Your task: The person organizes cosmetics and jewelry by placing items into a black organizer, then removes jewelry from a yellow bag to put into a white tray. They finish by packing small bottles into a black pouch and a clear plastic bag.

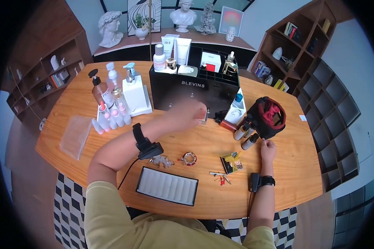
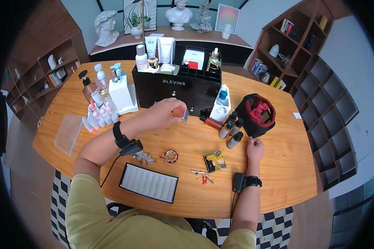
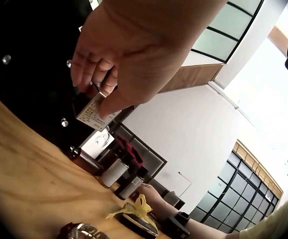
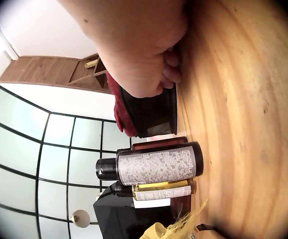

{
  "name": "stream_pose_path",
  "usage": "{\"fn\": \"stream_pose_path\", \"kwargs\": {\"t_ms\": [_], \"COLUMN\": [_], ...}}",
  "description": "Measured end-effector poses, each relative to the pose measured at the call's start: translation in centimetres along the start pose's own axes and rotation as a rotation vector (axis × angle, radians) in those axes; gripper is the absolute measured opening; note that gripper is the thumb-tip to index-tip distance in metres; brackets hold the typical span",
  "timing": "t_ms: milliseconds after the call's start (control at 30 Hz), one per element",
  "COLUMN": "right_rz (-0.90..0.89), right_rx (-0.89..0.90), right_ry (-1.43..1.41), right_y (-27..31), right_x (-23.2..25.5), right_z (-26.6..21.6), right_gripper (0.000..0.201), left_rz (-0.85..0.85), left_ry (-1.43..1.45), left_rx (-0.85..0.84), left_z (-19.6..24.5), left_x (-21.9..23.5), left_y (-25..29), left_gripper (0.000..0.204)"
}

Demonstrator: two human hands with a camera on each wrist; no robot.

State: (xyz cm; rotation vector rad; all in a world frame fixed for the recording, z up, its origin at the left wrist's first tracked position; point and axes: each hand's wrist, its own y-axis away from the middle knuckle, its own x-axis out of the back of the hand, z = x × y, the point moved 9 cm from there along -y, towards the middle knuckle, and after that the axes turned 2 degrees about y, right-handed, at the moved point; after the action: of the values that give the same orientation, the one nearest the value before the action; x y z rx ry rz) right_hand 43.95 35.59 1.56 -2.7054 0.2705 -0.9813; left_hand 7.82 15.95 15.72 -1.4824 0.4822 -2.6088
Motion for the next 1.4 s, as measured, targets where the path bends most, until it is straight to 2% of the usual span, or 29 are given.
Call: {"fn": "stream_pose_path", "kwargs": {"t_ms": [133,300,333,433,500,567,633,700,733,833,900,1000,1400], "right_rz": [-0.018,-0.023,-0.020,-0.015,-0.018,-0.025,-0.021,-0.009,-0.012,-0.019,-0.016,-0.016,-0.001], "right_rx": [-0.006,-0.007,-0.005,0.003,0.009,-0.011,-0.015,-0.008,-0.015,-0.032,-0.036,-0.033,-0.040], "right_ry": [-0.042,-0.080,-0.076,-0.077,-0.089,-0.080,-0.052,-0.002,0.008,0.030,0.041,0.045,0.048], "right_y": [-0.2,-0.2,-0.2,-0.5,-0.6,-0.3,-0.1,0.1,0.2,0.3,0.1,0.1,0.6], "right_x": [-0.4,-0.5,-0.5,-0.6,-0.6,-0.4,-0.2,0.0,0.0,0.1,-0.1,-0.1,0.4], "right_z": [0.7,0.8,1.0,1.3,1.4,0.8,0.4,0.1,0.1,-0.3,0.2,0.3,-1.0], "right_gripper": [0.033,0.034,0.034,0.034,0.033,0.033,0.034,0.034,0.034,0.034,0.033,0.031,0.031], "left_rz": [0.056,0.104,0.150,0.266,0.278,0.345,0.414,0.380,0.444,0.284,0.139,0.034,-0.266], "left_ry": [0.057,0.200,0.177,0.142,0.123,0.026,-0.007,0.096,-0.048,-0.305,-0.489,-0.615,-0.649], "left_rx": [-0.042,-0.056,-0.111,-0.112,-0.084,-0.143,-0.119,-0.021,-0.045,0.078,0.114,0.104,0.105], "left_z": [0.0,1.5,1.9,1.5,0.7,0.0,-1.2,-1.9,-1.6,-4.1,-5.3,-6.5,-9.3], "left_x": [0.3,3.2,4.2,7.0,8.4,9.6,11.2,13.7,15.3,16.5,16.3,15.0,9.9], "left_y": [-0.1,-1.7,-2.2,-4.6,-6.6,-8.7,-10.6,-11.8,-11.9,-14.4,-15.3,-16.1,-17.9], "left_gripper": [0.036,0.036,0.037,0.035,0.032,0.026,0.025,0.027,0.028,0.023,0.021,0.019,0.028]}}
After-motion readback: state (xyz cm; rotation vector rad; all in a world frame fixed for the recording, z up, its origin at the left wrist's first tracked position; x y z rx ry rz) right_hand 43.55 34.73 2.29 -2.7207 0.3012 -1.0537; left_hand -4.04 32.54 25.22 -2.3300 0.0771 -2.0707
